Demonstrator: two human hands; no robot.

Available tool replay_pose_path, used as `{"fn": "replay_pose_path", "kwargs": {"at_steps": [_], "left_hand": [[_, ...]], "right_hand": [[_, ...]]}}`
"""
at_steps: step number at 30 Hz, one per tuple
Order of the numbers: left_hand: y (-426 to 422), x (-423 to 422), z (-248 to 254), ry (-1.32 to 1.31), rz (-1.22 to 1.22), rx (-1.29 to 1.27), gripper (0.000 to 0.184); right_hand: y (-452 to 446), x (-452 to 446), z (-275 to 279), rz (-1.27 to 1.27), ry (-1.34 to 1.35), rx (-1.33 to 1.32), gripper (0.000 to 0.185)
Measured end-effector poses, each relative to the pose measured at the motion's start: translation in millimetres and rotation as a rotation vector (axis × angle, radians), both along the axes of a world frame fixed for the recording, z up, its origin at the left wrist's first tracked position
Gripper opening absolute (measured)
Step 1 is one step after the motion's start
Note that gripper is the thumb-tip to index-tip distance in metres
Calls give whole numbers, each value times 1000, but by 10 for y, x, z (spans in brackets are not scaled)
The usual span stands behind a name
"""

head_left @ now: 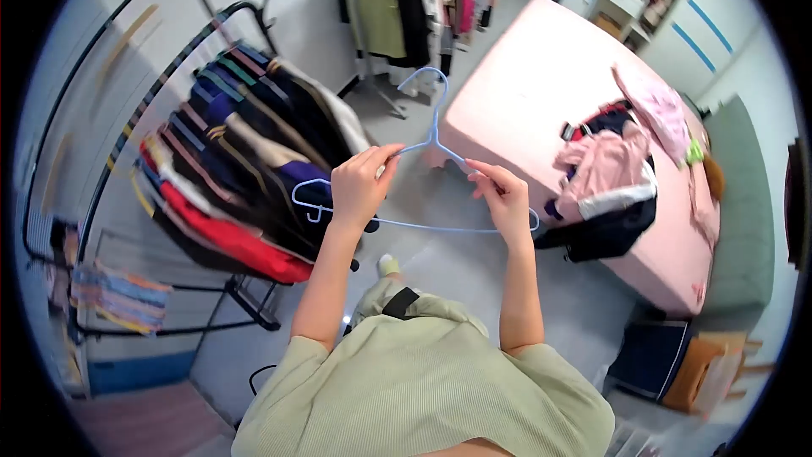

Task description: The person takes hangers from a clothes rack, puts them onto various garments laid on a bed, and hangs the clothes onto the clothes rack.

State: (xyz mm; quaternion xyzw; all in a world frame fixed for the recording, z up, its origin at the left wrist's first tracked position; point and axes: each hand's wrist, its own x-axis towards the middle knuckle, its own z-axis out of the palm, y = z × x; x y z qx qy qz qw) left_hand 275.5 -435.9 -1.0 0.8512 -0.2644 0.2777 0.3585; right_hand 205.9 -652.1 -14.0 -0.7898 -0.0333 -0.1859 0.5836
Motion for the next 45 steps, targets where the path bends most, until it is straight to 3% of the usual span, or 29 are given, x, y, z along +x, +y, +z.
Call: {"fn": "replay_pose_path", "kwargs": {"at_steps": [12, 23, 27, 37, 45], "left_hand": [[-1758, 577, -306, 321, -492, 11, 13], [-3336, 1050, -331, 299, -907, 127, 14], [-3799, 1132, -462, 317, -971, 215, 15], [-5072, 1011, -851, 456, -1148, 342, 19], [-6473, 610, -1381, 782, -1143, 357, 24]], "right_hand": [[-1275, -307, -278, -539, 108, 16, 26], [-2320, 288, -378, -858, 268, -120, 26], [-2652, 391, -594, -977, 216, 15, 22], [-3794, 121, -1031, -1288, 373, -32, 20], [-5369, -283, -1538, -1280, 506, -40, 26]]}}
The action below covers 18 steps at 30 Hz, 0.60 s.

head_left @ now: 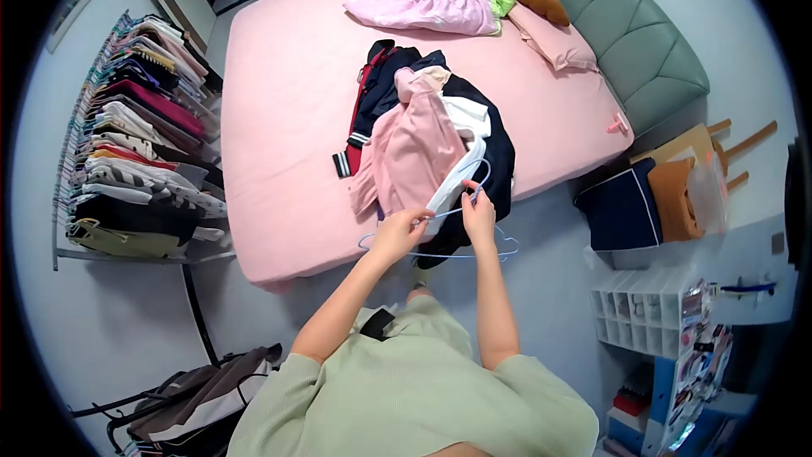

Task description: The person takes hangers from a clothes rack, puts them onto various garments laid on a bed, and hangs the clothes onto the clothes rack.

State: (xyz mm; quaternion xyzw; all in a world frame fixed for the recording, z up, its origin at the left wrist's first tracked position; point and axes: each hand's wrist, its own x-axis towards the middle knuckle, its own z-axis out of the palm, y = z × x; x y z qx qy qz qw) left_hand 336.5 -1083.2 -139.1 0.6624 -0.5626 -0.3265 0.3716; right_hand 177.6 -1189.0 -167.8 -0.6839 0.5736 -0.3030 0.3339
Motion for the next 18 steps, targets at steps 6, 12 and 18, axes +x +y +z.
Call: {"fn": "replay_pose_path", "kwargs": {"at_steps": [6, 12, 18], "left_hand": [[-859, -282, -392, 93, 53, 119, 28], [-1339, -362, -740, 176, 103, 182, 30], [-1599, -332, -1283, 367, 175, 169, 30]], "right_hand": [[-1064, -51, -392, -85, 251, 197, 62], [-1606, 50, -889, -91, 453, 276, 66], [-1713, -59, -1233, 21, 262, 287, 37]]}}
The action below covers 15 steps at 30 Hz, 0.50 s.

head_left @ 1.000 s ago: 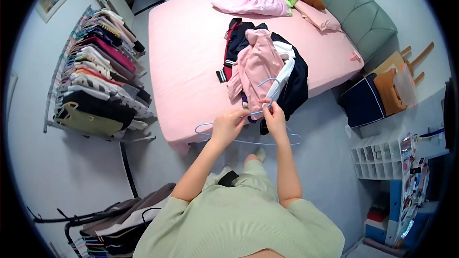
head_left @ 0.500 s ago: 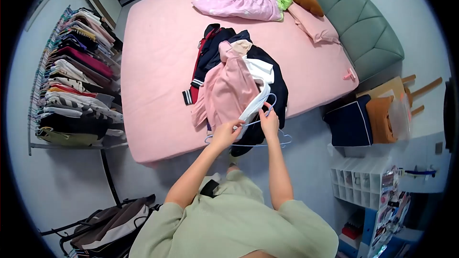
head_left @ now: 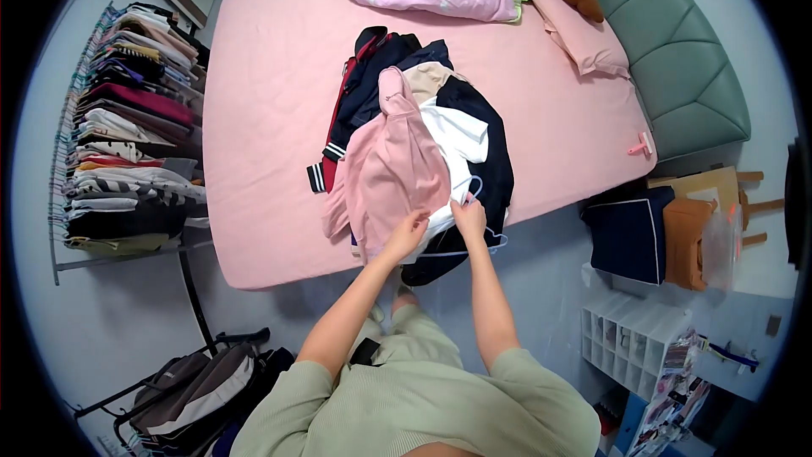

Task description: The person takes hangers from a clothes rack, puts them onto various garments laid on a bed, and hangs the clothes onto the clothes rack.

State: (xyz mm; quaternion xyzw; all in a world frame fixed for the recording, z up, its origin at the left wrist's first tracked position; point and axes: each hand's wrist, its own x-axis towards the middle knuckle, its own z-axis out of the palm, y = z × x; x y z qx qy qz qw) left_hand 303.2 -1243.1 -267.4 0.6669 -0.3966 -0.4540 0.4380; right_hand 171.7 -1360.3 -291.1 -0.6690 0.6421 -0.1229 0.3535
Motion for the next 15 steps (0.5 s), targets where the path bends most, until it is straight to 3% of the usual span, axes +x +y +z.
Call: {"fn": "replay_pose_path", "kwargs": {"at_steps": [5, 6, 9, 10, 13, 15], "left_hand": [[-305, 103, -74, 105, 167, -27, 34], [-394, 136, -103, 336, 147, 29, 35], [-603, 163, 333, 573, 91, 294, 41], [-680, 233, 246, 409, 1, 460, 39], [-755, 163, 68, 428, 72, 232, 34], [-808, 109, -19, 431, 167, 158, 36]], "right_hand": [[248, 0, 227, 0, -270, -112, 30], [282, 3, 232, 59, -272, -104, 25], [487, 85, 223, 209, -431, -177, 17], [532, 111, 414, 232, -399, -100, 15], [531, 68, 344, 257, -359, 48, 19], [471, 34, 231, 224, -473, -235, 24]]}}
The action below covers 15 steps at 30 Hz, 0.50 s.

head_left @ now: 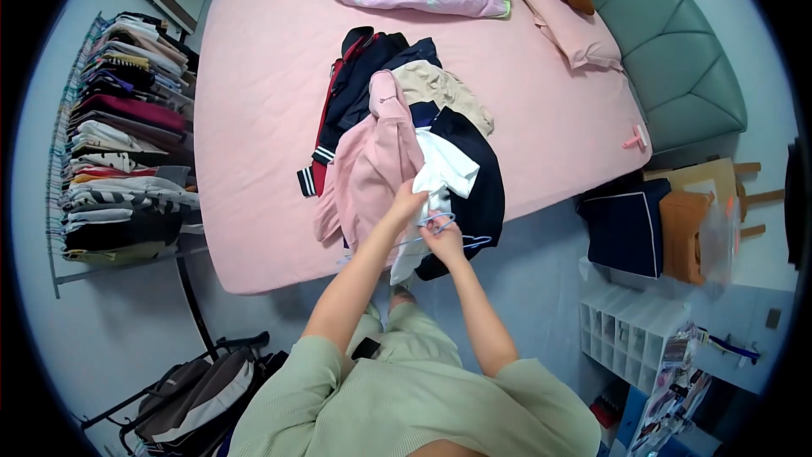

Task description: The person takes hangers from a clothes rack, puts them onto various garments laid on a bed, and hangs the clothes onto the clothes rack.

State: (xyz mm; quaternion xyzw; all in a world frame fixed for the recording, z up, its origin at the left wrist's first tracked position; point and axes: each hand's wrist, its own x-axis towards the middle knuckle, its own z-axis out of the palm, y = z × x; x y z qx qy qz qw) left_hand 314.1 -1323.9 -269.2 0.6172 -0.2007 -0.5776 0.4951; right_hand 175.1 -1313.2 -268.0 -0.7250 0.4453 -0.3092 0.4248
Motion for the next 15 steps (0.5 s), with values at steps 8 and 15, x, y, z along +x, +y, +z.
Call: {"fn": "replay_pose_path", "kwargs": {"at_steps": [8, 15], "left_hand": [[42, 95, -390, -232, 307, -11, 43], [127, 91, -27, -1034, 156, -109, 29]], "right_hand": [[-502, -375, -616, -373, 493, 350, 83], [-821, -179, -947, -326, 707, 376, 46]]}}
